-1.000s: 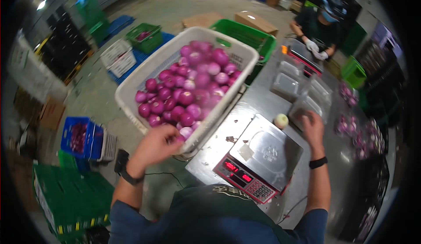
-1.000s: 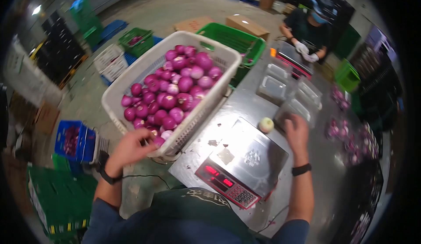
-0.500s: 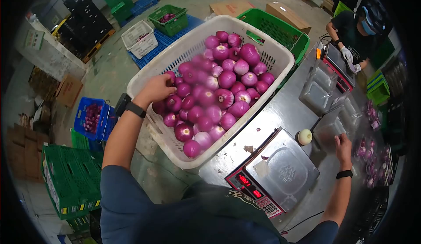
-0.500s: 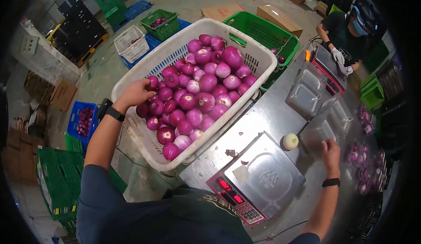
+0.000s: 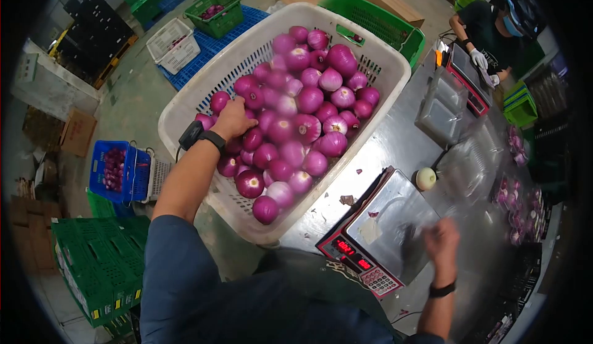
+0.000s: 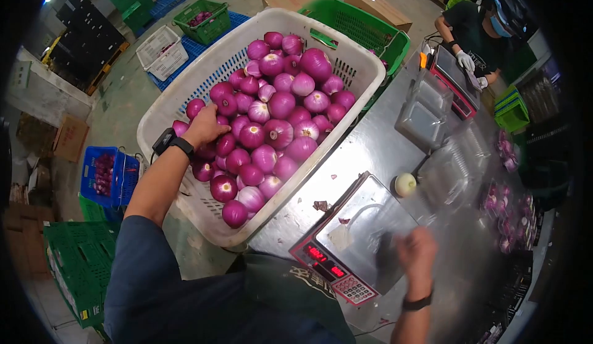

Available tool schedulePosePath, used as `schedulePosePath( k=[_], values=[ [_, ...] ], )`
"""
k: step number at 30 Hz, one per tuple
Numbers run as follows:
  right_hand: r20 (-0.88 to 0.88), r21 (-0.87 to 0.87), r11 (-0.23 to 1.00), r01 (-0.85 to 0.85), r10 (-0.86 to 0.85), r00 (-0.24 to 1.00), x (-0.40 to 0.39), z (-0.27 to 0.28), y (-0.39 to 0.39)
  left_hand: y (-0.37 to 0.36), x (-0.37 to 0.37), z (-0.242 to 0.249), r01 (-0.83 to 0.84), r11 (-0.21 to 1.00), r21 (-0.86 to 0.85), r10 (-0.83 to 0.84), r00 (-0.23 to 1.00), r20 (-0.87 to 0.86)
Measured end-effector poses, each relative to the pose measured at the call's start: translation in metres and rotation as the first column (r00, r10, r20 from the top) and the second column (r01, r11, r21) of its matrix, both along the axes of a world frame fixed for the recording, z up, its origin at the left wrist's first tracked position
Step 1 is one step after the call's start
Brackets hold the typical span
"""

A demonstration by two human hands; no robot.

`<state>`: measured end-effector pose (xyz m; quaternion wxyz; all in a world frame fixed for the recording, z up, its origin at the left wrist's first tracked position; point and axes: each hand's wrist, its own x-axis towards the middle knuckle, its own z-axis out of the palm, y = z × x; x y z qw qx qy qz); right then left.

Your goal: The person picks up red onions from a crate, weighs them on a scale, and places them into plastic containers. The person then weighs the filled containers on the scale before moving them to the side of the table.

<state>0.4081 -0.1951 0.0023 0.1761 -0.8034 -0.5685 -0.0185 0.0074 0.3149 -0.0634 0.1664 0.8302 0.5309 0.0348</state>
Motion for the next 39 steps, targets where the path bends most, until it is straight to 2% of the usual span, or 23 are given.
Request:
schedulePosePath(
  k=[4, 6, 7, 9, 11, 13, 14, 15, 16, 18, 19, 20, 21, 22, 23, 24, 26, 27, 28, 30, 33, 36, 39],
  values=[
    [-0.054, -0.278, 0.96, -0.043, 0.03, 0.998, -0.095, -0.005, -0.012, -0.002, 0.007, 0.005, -0.094, 0.996, -0.012, 0.094, 0.995, 0.041],
    [-0.072, -0.218, 0.975, -0.041, 0.025, 0.997, -0.126, 0.029, 0.003, -0.011, 0.013, 0.026, -0.154, 0.988, -0.009, 0.154, 0.982, 0.114],
    [-0.082, -0.186, 0.982, -0.039, 0.024, 0.996, -0.133, 0.04, 0.009, -0.022, 0.019, 0.058, -0.224, 0.963, -0.148, 0.247, 0.955, 0.166],
    [-0.18, -0.065, 0.998, 0.019, -0.031, 0.983, -0.139, 0.04, 0.012, -0.026, 0.019, 0.09, -0.181, 0.926, -0.332, 0.303, 0.881, 0.364],
    [-0.309, 0.011, 0.997, 0.07, -0.064, 0.949, -0.144, 0.04, 0.022, -0.015, 0.017, 0.078, -0.114, 0.884, -0.453, 0.363, 0.778, 0.512],
    [-0.462, 0.034, 0.994, 0.107, -0.079, 0.883, -0.152, 0.043, 0.046, -0.062, 0.035, 0.115, 0.228, 0.792, -0.566, 0.336, 0.611, 0.717],
    [-0.472, 0.128, 0.989, 0.079, -0.009, 0.882, -0.162, 0.048, 0.064, -0.081, 0.043, 0.123, 0.396, 0.752, -0.527, 0.203, 0.621, 0.757],
    [-0.477, 0.222, 0.974, 0.049, 0.064, 0.877, -0.176, 0.056, 0.087, -0.104, 0.054, 0.136, 0.482, 0.705, -0.52, 0.072, 0.681, 0.729],
    [-0.476, 0.316, 0.949, 0.021, 0.14, 0.868, -0.188, 0.063, 0.11, -0.129, 0.061, 0.144, 0.542, 0.612, -0.576, 0.061, 0.693, 0.718],
    [-0.403, 0.424, 0.898, -0.121, 0.307, 0.862, -0.204, 0.073, 0.143, -0.175, 0.074, 0.153, 0.695, 0.444, -0.566, 0.023, 0.622, 0.782],
    [-0.492, 0.407, 0.911, -0.062, 0.276, 0.826, -0.211, 0.077, 0.147, -0.188, 0.08, 0.153, 0.728, 0.468, -0.502, -0.087, 0.602, 0.793],
    [-0.439, 0.43, 0.898, -0.095, 0.3, 0.847, -0.21, 0.075, 0.15, -0.194, 0.083, 0.153, 0.76, 0.483, -0.435, -0.196, 0.578, 0.792],
    [-0.383, 0.449, 0.885, -0.126, 0.318, 0.867, -0.204, 0.07, 0.151, -0.193, 0.08, 0.158, 0.751, 0.453, -0.48, -0.119, 0.585, 0.802],
    [-0.328, 0.465, 0.872, -0.155, 0.332, 0.885, -0.199, 0.065, 0.152, -0.183, 0.076, 0.167, 0.697, 0.497, -0.517, -0.167, 0.662, 0.731],
    [-0.427, 0.464, 0.886, -0.025, 0.248, 0.87, -0.196, 0.058, 0.144, -0.16, 0.07, 0.178, 0.64, 0.539, -0.548, -0.21, 0.732, 0.649],
    [-0.628, 0.419, 0.897, 0.143, 0.172, 0.759, -0.192, 0.052, 0.133, -0.135, 0.064, 0.186, 0.582, 0.58, -0.57, -0.249, 0.793, 0.556],
    [-0.818, 0.327, 0.872, 0.365, 0.068, 0.571, -0.188, 0.06, 0.12, -0.074, 0.06, 0.139, 0.502, 0.853, -0.142, -0.449, 0.846, 0.289],
    [-0.838, 0.312, 0.852, 0.421, 0.038, 0.544, -0.182, 0.054, 0.11, -0.046, 0.052, 0.115, 0.469, 0.883, 0.028, -0.465, 0.864, 0.193],
    [-0.857, 0.294, 0.83, 0.475, 0.009, 0.515, -0.174, 0.045, 0.098, -0.02, 0.041, 0.088, 0.436, 0.877, 0.2, -0.461, 0.882, 0.098],
    [-0.889, 0.264, 0.786, 0.558, -0.026, 0.458, -0.17, 0.041, 0.085, 0.023, 0.02, 0.029, 0.5, 0.821, 0.277, -0.499, 0.863, -0.08],
    [-0.913, 0.254, 0.726, 0.638, -0.037, 0.405, -0.169, 0.035, 0.07, 0.021, 0.015, 0.018, 0.56, 0.806, 0.193, -0.498, 0.817, -0.29],
    [-0.92, 0.244, 0.676, 0.696, -0.065, 0.386, -0.17, 0.032, 0.063, 0.019, 0.021, 0.012, 0.553, 0.806, 0.211, -0.473, 0.816, -0.331],
    [-0.924, 0.251, 0.644, 0.723, -0.062, 0.376, -0.167, 0.027, 0.055, 0.026, 0.018, 0.008, 0.545, 0.803, 0.241, -0.492, 0.834, -0.248]
  ],
)
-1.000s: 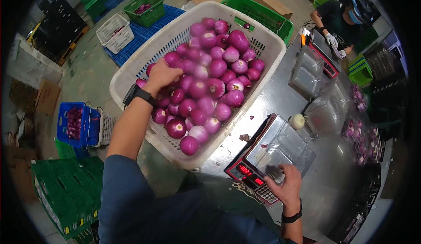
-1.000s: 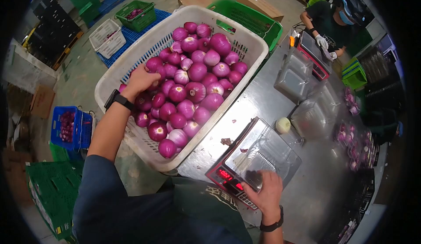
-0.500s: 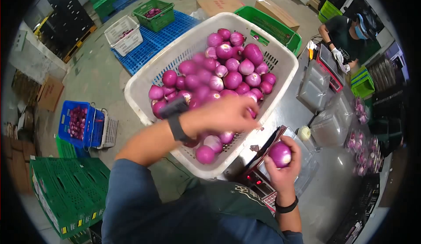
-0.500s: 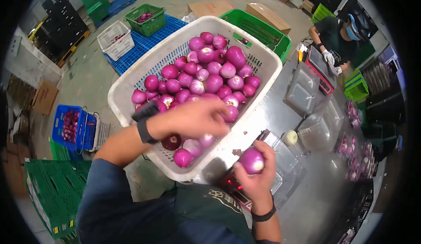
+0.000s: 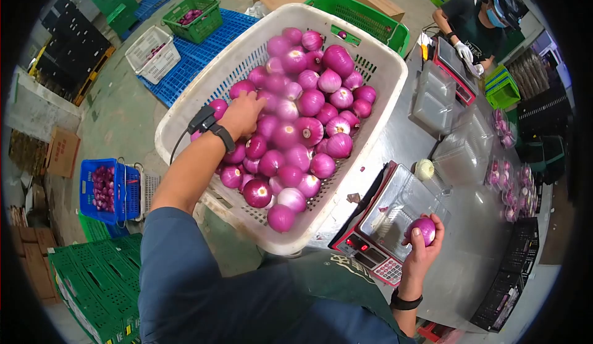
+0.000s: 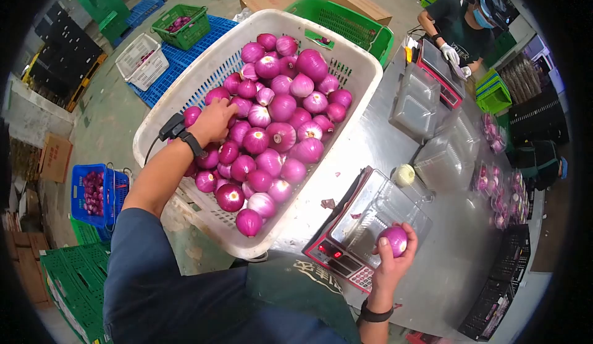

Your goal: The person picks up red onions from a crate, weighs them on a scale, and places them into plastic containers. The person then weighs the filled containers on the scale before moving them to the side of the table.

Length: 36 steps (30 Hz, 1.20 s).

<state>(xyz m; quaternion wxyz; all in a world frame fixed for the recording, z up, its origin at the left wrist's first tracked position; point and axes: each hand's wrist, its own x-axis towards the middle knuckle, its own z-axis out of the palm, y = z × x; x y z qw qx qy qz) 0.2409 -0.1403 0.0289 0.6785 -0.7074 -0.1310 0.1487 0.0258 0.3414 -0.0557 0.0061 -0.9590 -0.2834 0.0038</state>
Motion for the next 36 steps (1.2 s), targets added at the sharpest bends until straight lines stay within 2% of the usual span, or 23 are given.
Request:
schedulePosePath(
  k=[3, 4, 5, 7, 10, 11, 13, 15, 16, 17, 19, 21, 23, 25, 27, 29, 30, 31, 32, 33, 35, 36],
  values=[
    [-0.001, 0.006, 0.999, 0.033, -0.033, 0.999, 0.005, -0.002, -0.009, 0.019, -0.004, 0.0, 0.006, 0.919, -0.394, 0.166, 0.901, 0.401],
    [-0.01, 0.009, 0.999, 0.045, -0.045, 0.999, 0.006, -0.002, -0.012, 0.01, 0.001, 0.04, -0.125, 0.344, -0.931, 0.565, 0.819, 0.099],
    [-0.019, 0.012, 0.998, 0.054, -0.054, 0.998, 0.007, -0.002, -0.014, 0.01, 0.001, 0.048, -0.009, 0.197, -0.98, 0.642, 0.757, 0.122],
    [-0.037, 0.019, 0.997, 0.07, -0.07, 0.997, 0.009, -0.002, -0.017, 0.002, -0.002, 0.06, 0.224, -0.048, -0.973, 0.73, 0.673, 0.119],
    [-0.06, 0.028, 0.996, 0.083, -0.081, 0.995, 0.009, -0.003, -0.018, -0.013, 0.011, 0.072, 0.253, -0.177, -0.951, 0.669, 0.74, 0.073],
    [-0.062, 0.029, 0.996, 0.08, -0.078, 0.995, 0.009, -0.002, -0.017, -0.026, 0.026, 0.071, 0.269, -0.03, -0.963, 0.652, 0.735, 0.185],
    [-0.062, 0.031, 0.997, 0.071, -0.068, 0.996, 0.009, -0.002, -0.016, -0.039, 0.05, 0.069, 0.054, 0.386, -0.921, 0.393, 0.894, 0.217],
    [-0.057, 0.036, 0.997, 0.07, -0.068, 0.996, 0.009, -0.003, -0.015, -0.062, 0.073, 0.065, 0.111, 0.443, -0.89, 0.234, 0.944, 0.234],
    [-0.06, 0.033, 0.998, 0.06, -0.058, 0.997, 0.01, -0.003, -0.016, -0.08, 0.083, 0.071, 0.17, 0.621, -0.765, 0.123, 0.943, 0.309],
    [-0.057, 0.032, 0.998, 0.059, -0.057, 0.997, 0.01, -0.003, -0.017, -0.09, 0.093, 0.064, 0.238, 0.699, -0.674, -0.015, 0.948, 0.319],
    [-0.043, 0.039, 0.996, 0.079, -0.077, 0.996, 0.01, -0.001, -0.021, -0.113, 0.116, 0.057, 0.187, 0.883, -0.43, -0.154, 0.982, 0.11],
    [-0.036, 0.015, 0.993, 0.119, -0.118, 0.992, 0.009, 0.004, -0.027, -0.13, 0.134, 0.052, 0.214, 0.907, -0.364, -0.232, 0.973, -0.005],
    [-0.05, 0.048, 0.989, 0.141, -0.138, 0.989, 0.013, 0.002, -0.041, -0.137, 0.146, 0.029, 0.212, 0.908, -0.362, -0.219, 0.976, 0.022],
    [-0.059, 0.057, 0.983, 0.173, -0.169, 0.984, 0.015, 0.001, -0.05, -0.143, 0.148, 0.032, 0.205, 0.918, -0.338, -0.216, 0.976, 0.005],
    [-0.086, 0.078, 0.977, 0.198, -0.191, 0.978, 0.017, 0.002, -0.061, -0.144, 0.146, 0.034, 0.189, 0.92, -0.345, -0.204, 0.979, -0.007],
    [-0.104, 0.093, 0.973, 0.211, -0.202, 0.974, 0.021, -0.001, -0.071, -0.138, 0.146, 0.052, 0.078, 0.883, -0.462, -0.143, 0.984, -0.107],
    [-0.143, 0.105, 0.976, 0.19, -0.174, 0.974, 0.024, 0.0, -0.077, -0.123, 0.136, 0.033, 0.12, 0.827, -0.549, -0.081, 0.992, 0.095],
    [-0.106, 0.092, 0.98, 0.175, -0.165, 0.981, 0.026, -0.002, -0.082, -0.108, 0.128, 0.016, 0.179, 0.761, -0.623, 0.006, 0.959, 0.282],
    [-0.071, 0.077, 0.984, 0.159, -0.153, 0.986, 0.029, -0.005, -0.086, -0.104, 0.124, 0.035, 0.2, 0.5, -0.843, 0.148, 0.939, 0.311],
    [-0.036, 0.061, 0.988, 0.141, -0.139, 0.99, 0.032, -0.006, -0.09, -0.103, 0.117, 0.054, 0.236, 0.178, -0.955, 0.292, 0.914, 0.281],
    [0.002, 0.0, 0.996, 0.094, -0.094, 0.996, 0.038, -0.004, -0.095, -0.127, 0.098, 0.114, 0.343, -0.121, -0.931, 0.566, 0.794, 0.22],
    [0.031, -0.028, 0.997, 0.068, -0.067, 0.997, 0.043, -0.01, -0.098, -0.132, 0.087, 0.121, 0.433, -0.105, -0.895, 0.558, 0.771, 0.308]
  ],
)
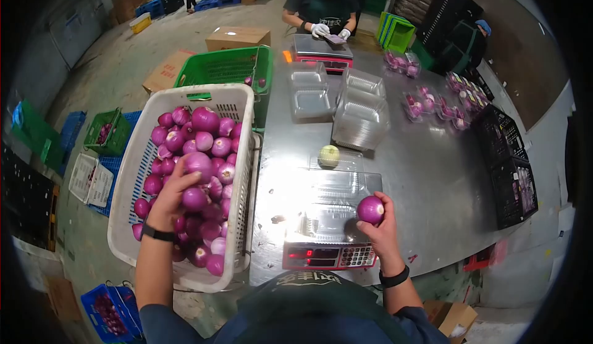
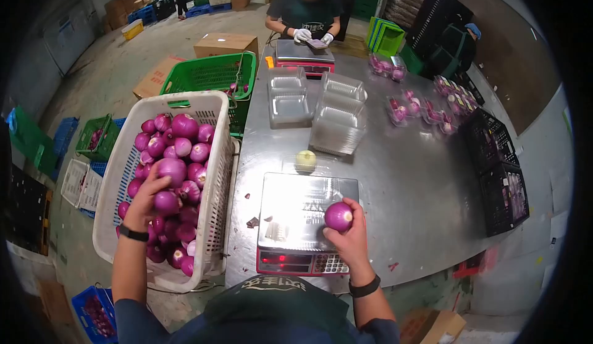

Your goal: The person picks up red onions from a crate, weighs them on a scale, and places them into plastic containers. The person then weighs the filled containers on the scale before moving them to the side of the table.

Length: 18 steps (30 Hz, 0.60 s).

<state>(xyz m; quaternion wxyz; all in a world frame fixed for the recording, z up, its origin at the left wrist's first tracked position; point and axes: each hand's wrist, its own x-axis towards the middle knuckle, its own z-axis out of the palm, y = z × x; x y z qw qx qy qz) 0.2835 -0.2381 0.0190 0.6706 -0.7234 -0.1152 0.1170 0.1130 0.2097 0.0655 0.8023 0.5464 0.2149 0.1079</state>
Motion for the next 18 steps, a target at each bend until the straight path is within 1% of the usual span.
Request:
schedulePosePath(
  k=[2, 3, 4, 6, 7, 8, 9, 11, 13, 14, 15, 17, 18],
  values=[
    [0.052, -0.045, 0.998, -0.048, 0.05, 0.997, 0.008, -0.006, -0.001, -0.022, -0.013, 0.025, 0.028, 0.986, -0.166, -0.015, 0.997, 0.079],
    [0.104, -0.101, 0.993, -0.062, 0.073, 0.992, 0.011, -0.007, 0.0, -0.035, -0.018, 0.036, 0.044, 0.968, -0.246, -0.015, 0.993, 0.12],
    [0.155, -0.157, 0.985, -0.074, 0.099, 0.983, 0.014, -0.007, 0.0, -0.054, -0.018, 0.044, -0.062, 0.968, -0.244, 0.082, 0.994, 0.073],
    [0.27, -0.28, 0.957, -0.078, 0.157, 0.95, 0.022, -0.015, -0.004, -0.09, -0.02, 0.056, -0.098, 0.958, -0.271, 0.128, 0.987, 0.095],
    [0.286, -0.298, 0.949, -0.105, 0.194, 0.938, 0.023, -0.011, -0.005, -0.107, -0.02, 0.058, -0.115, 0.952, -0.284, 0.151, 0.983, 0.106],
    [0.304, -0.318, 0.939, -0.132, 0.232, 0.924, 0.024, -0.003, -0.005, -0.124, -0.017, 0.059, -0.128, 0.967, -0.221, 0.168, 0.97, 0.175],
    [0.321, -0.339, 0.928, -0.157, 0.271, 0.908, 0.025, 0.001, -0.005, -0.144, -0.016, 0.07, -0.083, 0.975, -0.204, 0.128, 0.968, 0.217],
    [0.353, -0.369, 0.915, -0.162, 0.3, 0.886, 0.028, 0.003, -0.006, -0.184, -0.009, 0.078, -0.103, 0.984, -0.145, 0.138, 0.958, 0.253],
    [0.365, -0.431, 0.885, -0.174, 0.348, 0.864, 0.031, 0.007, -0.01, -0.214, 0.0, 0.083, -0.004, 0.981, -0.195, 0.055, 0.965, 0.256],
    [0.329, -0.448, 0.875, -0.186, 0.355, 0.875, 0.03, 0.011, -0.012, -0.23, 0.006, 0.075, -0.026, 0.986, -0.163, 0.063, 0.972, 0.227],
    [0.403, -0.478, 0.863, -0.163, 0.38, 0.833, 0.032, 0.008, -0.013, -0.244, 0.015, 0.063, -0.047, 0.99, -0.131, 0.072, 0.977, 0.199],
    [0.534, -0.531, 0.84, -0.108, 0.431, 0.727, 0.038, -0.001, -0.016, -0.263, 0.034, 0.04, -0.02, 0.988, -0.154, 0.045, 0.986, 0.161],
    [0.6, -0.495, 0.865, -0.084, 0.41, 0.687, 0.037, -0.001, -0.015, -0.271, 0.046, 0.028, -0.027, 0.999, -0.037, 0.031, 0.993, 0.111]
  ],
)
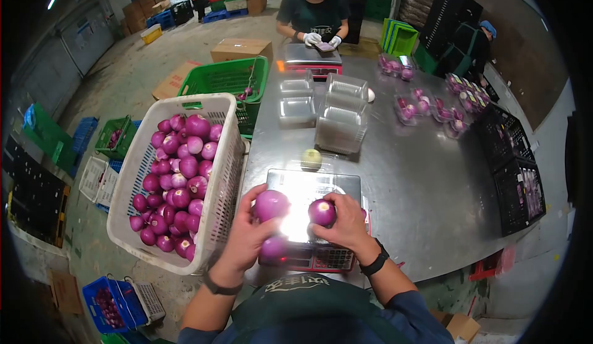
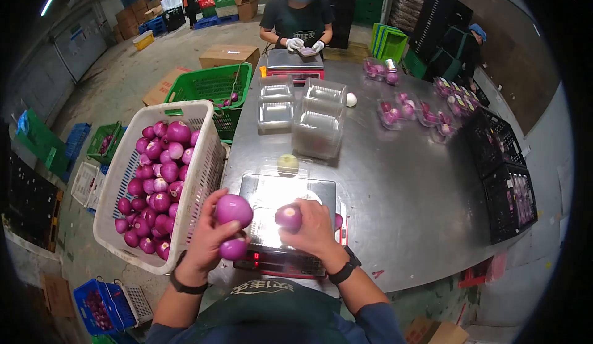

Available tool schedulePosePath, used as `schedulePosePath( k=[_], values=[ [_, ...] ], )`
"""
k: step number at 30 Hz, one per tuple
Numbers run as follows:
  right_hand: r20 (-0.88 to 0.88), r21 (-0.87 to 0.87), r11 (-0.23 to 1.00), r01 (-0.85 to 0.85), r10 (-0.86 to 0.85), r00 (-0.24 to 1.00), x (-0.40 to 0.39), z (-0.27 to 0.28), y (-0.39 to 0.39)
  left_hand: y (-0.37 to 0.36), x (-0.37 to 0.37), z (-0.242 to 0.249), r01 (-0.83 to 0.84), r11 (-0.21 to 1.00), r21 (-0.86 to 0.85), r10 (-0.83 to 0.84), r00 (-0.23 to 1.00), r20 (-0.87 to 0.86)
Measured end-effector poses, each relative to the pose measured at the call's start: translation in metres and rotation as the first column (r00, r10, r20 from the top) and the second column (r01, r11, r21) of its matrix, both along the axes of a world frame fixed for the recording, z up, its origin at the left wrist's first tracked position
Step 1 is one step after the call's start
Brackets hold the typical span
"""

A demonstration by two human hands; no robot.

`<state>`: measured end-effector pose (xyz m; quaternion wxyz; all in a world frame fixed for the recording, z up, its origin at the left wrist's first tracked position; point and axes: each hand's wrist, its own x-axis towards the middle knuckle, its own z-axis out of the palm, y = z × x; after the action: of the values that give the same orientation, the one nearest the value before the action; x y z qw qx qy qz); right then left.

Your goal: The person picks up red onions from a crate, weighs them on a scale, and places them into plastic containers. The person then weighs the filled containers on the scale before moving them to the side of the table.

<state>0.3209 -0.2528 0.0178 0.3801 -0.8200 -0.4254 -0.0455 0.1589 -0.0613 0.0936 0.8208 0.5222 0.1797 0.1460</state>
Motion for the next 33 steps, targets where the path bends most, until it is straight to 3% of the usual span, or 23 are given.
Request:
schedulePosePath(
  k=[3, 4, 7, 8, 11, 12, 14, 15, 17, 20, 22, 24, 27, 33],
  values=[
    [0.058, -0.094, 0.995, -0.02, 0.025, 0.998, 0.002, -0.004, -0.001, -0.016, 0.034, -0.034, 0.035, 0.949, 0.314, -0.009, 0.996, -0.084],
    [-0.012, -0.129, 0.991, -0.038, 0.037, 0.999, 0.002, -0.005, -0.002, -0.015, 0.043, -0.05, 0.052, 0.869, 0.492, -0.011, 0.996, -0.086],
    [-0.013, -0.173, 0.982, -0.08, 0.079, 0.997, 0.001, -0.008, -0.002, -0.013, 0.06, -0.07, 0.071, 0.436, 0.897, 0.032, 0.995, -0.094],
    [-0.056, -0.2, 0.973, -0.114, 0.105, 0.993, 0.004, -0.016, -0.002, -0.014, 0.063, -0.073, 0.122, 0.429, 0.895, 0.052, 0.986, -0.16],
    [0.057, -0.242, 0.964, -0.108, 0.126, 0.99, 0.005, -0.028, -0.005, -0.013, 0.061, -0.084, 0.281, 0.356, 0.891, 0.024, 0.951, -0.309],
    [0.125, -0.224, 0.972, -0.068, 0.097, 0.987, 0.005, -0.03, -0.004, -0.012, 0.06, -0.091, 0.237, 0.276, 0.932, 0.009, 0.968, -0.249],
    [0.083, -0.158, 0.986, -0.051, 0.065, 0.994, 0.008, -0.024, -0.005, -0.009, 0.055, -0.107, 0.156, 0.127, 0.979, -0.029, 0.988, -0.154],
    [0.041, -0.133, 0.99, -0.046, 0.052, 0.998, 0.007, -0.025, -0.006, -0.005, 0.053, -0.111, 0.174, 0.186, 0.967, -0.05, 0.985, -0.167],
    [0.048, 0.111, 0.993, -0.033, 0.028, 0.998, 0.016, -0.031, -0.008, -0.005, 0.042, -0.106, 0.046, 0.283, 0.958, -0.012, 0.999, -0.045],
    [-0.168, 0.14, 0.975, 0.173, -0.149, 0.975, 0.025, -0.029, -0.015, 0.001, 0.022, -0.092, -0.144, 0.333, 0.932, 0.172, 0.981, 0.091],
    [-0.339, 0.138, 0.948, 0.287, -0.227, 0.913, 0.034, -0.038, -0.018, 0.013, 0.009, -0.102, -0.197, 0.584, 0.787, 0.298, 0.954, 0.017],
    [-0.444, 0.147, 0.933, 0.328, -0.234, 0.865, 0.056, -0.063, -0.022, 0.024, -0.004, -0.117, -0.322, 0.762, 0.561, 0.419, 0.907, -0.049],
    [-0.634, 0.11, 0.922, 0.371, -0.222, 0.741, 0.067, -0.059, -0.013, 0.021, -0.014, -0.092, -0.445, 0.837, 0.318, 0.504, 0.853, -0.135],
    [-0.822, 0.012, 0.907, 0.422, -0.232, 0.521, 0.09, -0.049, 0.022, 0.02, -0.034, -0.114, -0.392, 0.899, 0.194, 0.43, 0.872, -0.235]
  ],
)
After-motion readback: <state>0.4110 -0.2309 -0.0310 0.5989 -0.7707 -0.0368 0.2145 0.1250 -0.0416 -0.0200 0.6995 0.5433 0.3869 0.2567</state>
